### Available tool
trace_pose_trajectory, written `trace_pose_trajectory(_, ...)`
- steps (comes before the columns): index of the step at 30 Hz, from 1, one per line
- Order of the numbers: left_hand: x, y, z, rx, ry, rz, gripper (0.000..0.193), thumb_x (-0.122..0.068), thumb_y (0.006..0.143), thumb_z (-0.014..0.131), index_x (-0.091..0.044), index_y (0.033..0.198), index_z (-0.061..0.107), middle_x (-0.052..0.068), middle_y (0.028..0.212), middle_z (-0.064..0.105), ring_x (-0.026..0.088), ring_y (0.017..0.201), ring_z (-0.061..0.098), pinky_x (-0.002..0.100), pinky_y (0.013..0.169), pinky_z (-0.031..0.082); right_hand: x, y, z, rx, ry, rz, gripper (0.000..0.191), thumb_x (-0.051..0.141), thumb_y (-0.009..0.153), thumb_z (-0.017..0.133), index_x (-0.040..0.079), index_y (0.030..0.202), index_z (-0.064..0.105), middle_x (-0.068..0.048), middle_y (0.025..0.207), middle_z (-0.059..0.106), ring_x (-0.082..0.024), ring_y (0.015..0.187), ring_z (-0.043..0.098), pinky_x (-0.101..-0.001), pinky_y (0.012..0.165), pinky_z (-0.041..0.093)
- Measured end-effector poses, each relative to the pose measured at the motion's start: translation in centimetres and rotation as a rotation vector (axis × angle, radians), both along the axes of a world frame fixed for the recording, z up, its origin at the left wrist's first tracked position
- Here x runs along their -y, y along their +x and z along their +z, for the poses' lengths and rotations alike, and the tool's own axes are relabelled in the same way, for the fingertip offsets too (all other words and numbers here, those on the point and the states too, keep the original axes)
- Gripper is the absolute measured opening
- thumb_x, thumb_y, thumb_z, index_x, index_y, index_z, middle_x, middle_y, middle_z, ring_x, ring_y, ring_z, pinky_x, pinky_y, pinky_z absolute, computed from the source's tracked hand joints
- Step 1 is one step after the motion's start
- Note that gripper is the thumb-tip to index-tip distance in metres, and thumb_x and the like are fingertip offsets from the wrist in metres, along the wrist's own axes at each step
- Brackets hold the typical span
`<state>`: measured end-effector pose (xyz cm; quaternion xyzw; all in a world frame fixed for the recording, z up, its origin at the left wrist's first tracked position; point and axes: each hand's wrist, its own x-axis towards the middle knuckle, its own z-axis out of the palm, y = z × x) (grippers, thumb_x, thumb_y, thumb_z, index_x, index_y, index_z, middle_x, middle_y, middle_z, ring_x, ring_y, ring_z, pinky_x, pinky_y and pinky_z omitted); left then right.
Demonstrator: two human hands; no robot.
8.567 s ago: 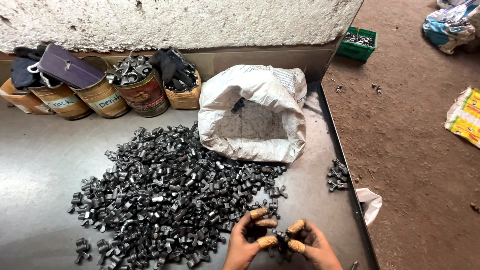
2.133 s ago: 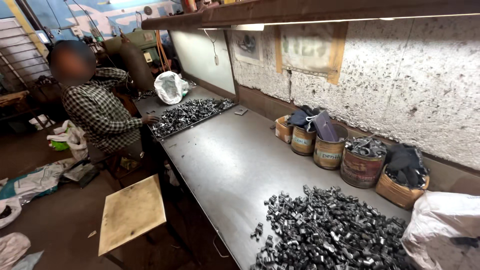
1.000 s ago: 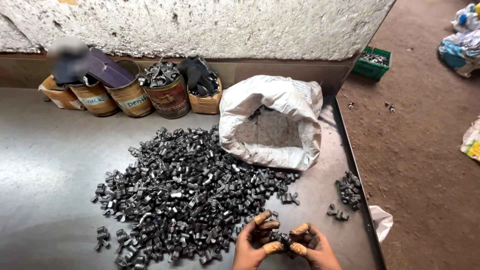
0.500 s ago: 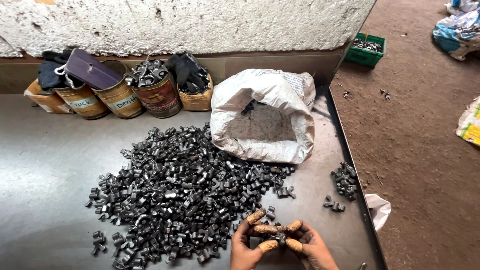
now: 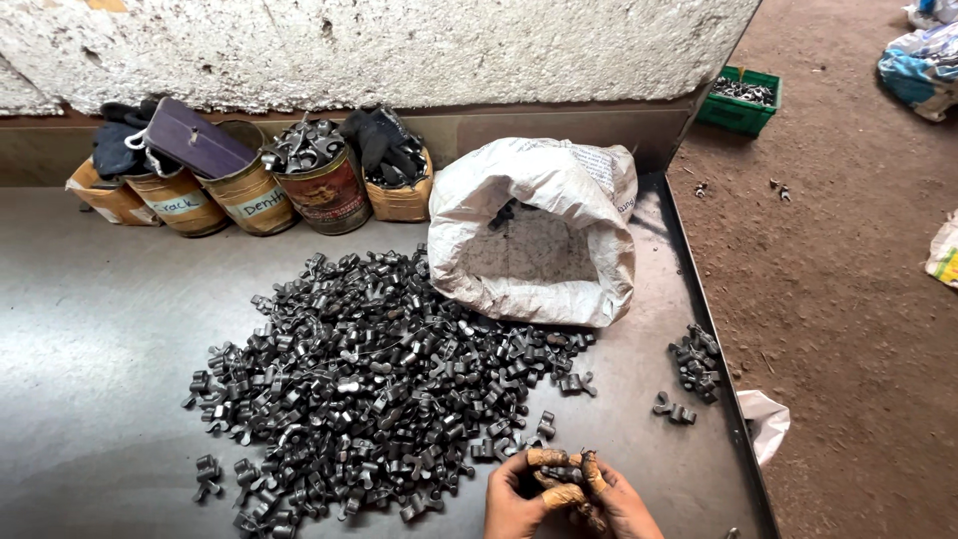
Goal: The person sorts through a large pile of small dark metal castings on a metal table, picking up pieces by hand, turning them over, and placing selected pieces into an open sack while setting others aside. A second person stands nearby and briefly reaches toward the table.
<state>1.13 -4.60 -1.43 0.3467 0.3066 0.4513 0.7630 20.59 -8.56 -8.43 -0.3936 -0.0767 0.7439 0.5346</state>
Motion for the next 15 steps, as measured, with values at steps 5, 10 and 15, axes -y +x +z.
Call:
trace_pose_trajectory(5,0.2,0.2,0.1,-0.005,0.013,-0.001,0.037,0.005,0.075,0.088,0.007,0.108,0.072,0.012,0.101,0.079,0.017,0.093,0.076,0.033,0.087,0.063,-0.1,-0.1,-0.1,0.047,-0.036,-0.041,0.044,0.026,0.088,0.068,-0.001,0.123,0.063,-0.012,0.091,0.074,-0.019,0.069,0.071,-0.0356,0.056,0.059)
trace_pose_trajectory(10,-0.9,-1.4,1.9,-0.143,0.072,-0.169,0.028,0.004,0.08,0.088,0.003,0.102,0.071,0.008,0.094,0.075,0.013,0.087,0.073,0.029,0.079,0.06,-0.4,0.5,0.1,0.281,0.102,0.082,0.037,0.023,0.094,0.071,-0.009,0.111,0.07,-0.012,0.085,0.075,-0.017,0.072,0.069,-0.0307,0.063,0.057)
trace_pose_trajectory(15,-4.9,-4.8,6.2,-0.67,0.105,-0.496,0.023,-0.003,0.079,0.089,0.001,0.096,0.073,0.008,0.084,0.073,0.016,0.076,0.071,0.028,0.069,0.057,-2.4,1.0,5.0,1.105,0.345,0.207,0.024,0.012,0.082,0.082,0.003,0.104,0.08,-0.006,0.086,0.082,-0.015,0.075,0.071,-0.0298,0.071,0.058)
